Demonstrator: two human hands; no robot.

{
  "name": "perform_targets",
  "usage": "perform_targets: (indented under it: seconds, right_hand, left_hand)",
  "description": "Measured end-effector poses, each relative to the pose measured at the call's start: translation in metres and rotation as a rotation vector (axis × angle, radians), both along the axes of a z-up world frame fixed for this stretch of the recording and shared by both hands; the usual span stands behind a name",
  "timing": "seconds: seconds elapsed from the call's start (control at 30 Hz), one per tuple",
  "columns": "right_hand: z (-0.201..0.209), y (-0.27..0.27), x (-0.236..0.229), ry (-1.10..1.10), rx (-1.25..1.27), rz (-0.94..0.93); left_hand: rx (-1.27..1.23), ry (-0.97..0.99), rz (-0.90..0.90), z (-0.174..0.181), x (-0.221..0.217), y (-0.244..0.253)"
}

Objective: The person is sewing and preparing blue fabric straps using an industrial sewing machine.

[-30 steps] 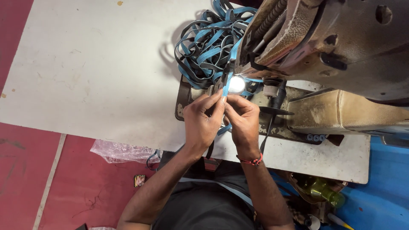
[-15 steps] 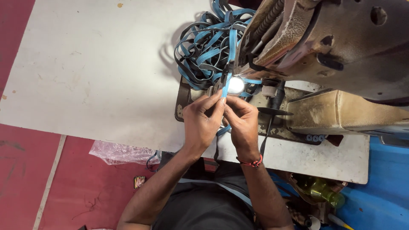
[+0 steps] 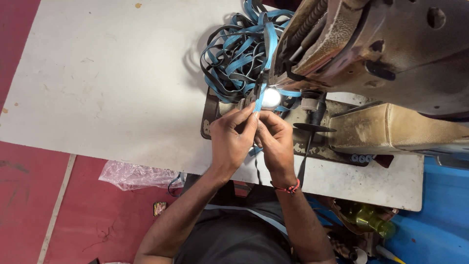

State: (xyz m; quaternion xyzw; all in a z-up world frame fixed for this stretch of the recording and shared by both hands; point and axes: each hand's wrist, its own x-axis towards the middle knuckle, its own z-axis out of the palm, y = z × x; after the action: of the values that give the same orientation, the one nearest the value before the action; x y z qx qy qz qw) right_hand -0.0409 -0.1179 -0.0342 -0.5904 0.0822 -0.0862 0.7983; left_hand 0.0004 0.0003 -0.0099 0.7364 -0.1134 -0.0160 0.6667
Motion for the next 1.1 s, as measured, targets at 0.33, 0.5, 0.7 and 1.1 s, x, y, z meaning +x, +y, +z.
perform_targets:
  seconds: [0.33, 0.5, 0.7, 1.1]
  right_hand:
    - [0.0029, 0.0008, 0.0027, 0.021, -0.130, -0.052]
    - [0.0030, 0.0004, 0.0050, 0.014, -0.144, -0.048]
    - [0.0086, 0.0005, 0.0056, 0.005, -0.190, -0.045]
    - [0.0022, -0.0010, 0.0070, 0.015, -0.209, -0.063]
  left_hand:
    - [0.077, -0.077, 0.046, -0.0010, 0.0001, -0.0008]
    - [0.097, -0.087, 0.047, -0.0018, 0.0011, -0.0008]
    - [0.084, -0.090, 0.044, -0.0022, 0.0014, -0.0007]
    - [0.076, -0.104, 0.050, -0.0036, 0.0015, -0.0019]
